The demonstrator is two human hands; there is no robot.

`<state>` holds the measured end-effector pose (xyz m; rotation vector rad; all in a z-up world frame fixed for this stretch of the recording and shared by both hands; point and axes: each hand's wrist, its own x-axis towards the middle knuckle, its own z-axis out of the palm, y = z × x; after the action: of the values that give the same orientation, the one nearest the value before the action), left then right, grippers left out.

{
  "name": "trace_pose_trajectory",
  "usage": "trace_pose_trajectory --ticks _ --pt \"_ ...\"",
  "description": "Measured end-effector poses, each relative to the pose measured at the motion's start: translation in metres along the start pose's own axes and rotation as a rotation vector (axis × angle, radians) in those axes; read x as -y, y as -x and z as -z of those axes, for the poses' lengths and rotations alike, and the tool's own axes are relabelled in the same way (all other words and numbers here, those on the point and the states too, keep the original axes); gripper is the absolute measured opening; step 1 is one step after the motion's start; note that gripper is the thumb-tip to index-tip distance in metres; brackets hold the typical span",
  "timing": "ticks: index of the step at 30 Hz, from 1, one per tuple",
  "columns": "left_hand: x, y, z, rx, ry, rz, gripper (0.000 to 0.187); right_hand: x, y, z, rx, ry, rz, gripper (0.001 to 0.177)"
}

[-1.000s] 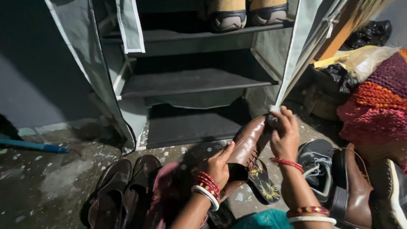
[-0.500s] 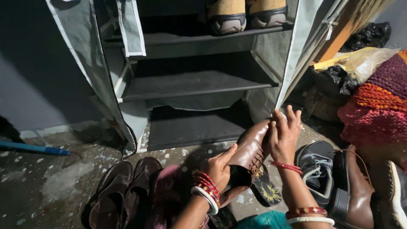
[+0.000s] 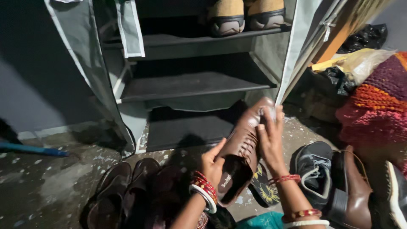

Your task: The person wipes the exterior of a beige sneaker and a brown boot with a small white cloth, then places each shoe on a fabric shoe rack. The person repeats the wiping and placing process for additional shoes.

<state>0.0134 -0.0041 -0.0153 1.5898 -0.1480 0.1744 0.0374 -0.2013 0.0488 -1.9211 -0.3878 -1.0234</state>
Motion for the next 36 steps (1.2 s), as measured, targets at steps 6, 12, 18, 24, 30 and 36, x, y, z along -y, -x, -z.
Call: trace_pose_trajectory --ticks 6,12,18,24,30,36 --pt "0.025 -0.035 0.004 -0.057 0.587 -0.05 0.042 0.024 0.01 -0.012 0.301 -0.166 0.019 0.043" --pt "0.05 -0.035 0.009 0.091 0.675 -0.006 0.038 0.04 -0.001 -0.008 0.102 -0.162 -0.095 0.047" --pt "0.077 -0.062 -0.003 -0.27 0.616 0.215 0.03 0.044 0.019 -0.022 0.313 -0.225 -0.047 0.044" --pt "0.078 -0.052 -0.003 -0.013 0.589 0.216 0.023 0.033 0.007 -0.016 0.123 -0.222 -0.112 0.042" --pt "0.062 -0.06 -0.004 -0.303 0.517 0.329 0.026 0.046 0.028 -0.026 0.313 -0.261 -0.063 0.044" --pt "0.123 -0.085 0.0 -0.233 0.561 0.252 0.023 0.043 0.017 -0.025 0.316 -0.316 -0.157 0.045"
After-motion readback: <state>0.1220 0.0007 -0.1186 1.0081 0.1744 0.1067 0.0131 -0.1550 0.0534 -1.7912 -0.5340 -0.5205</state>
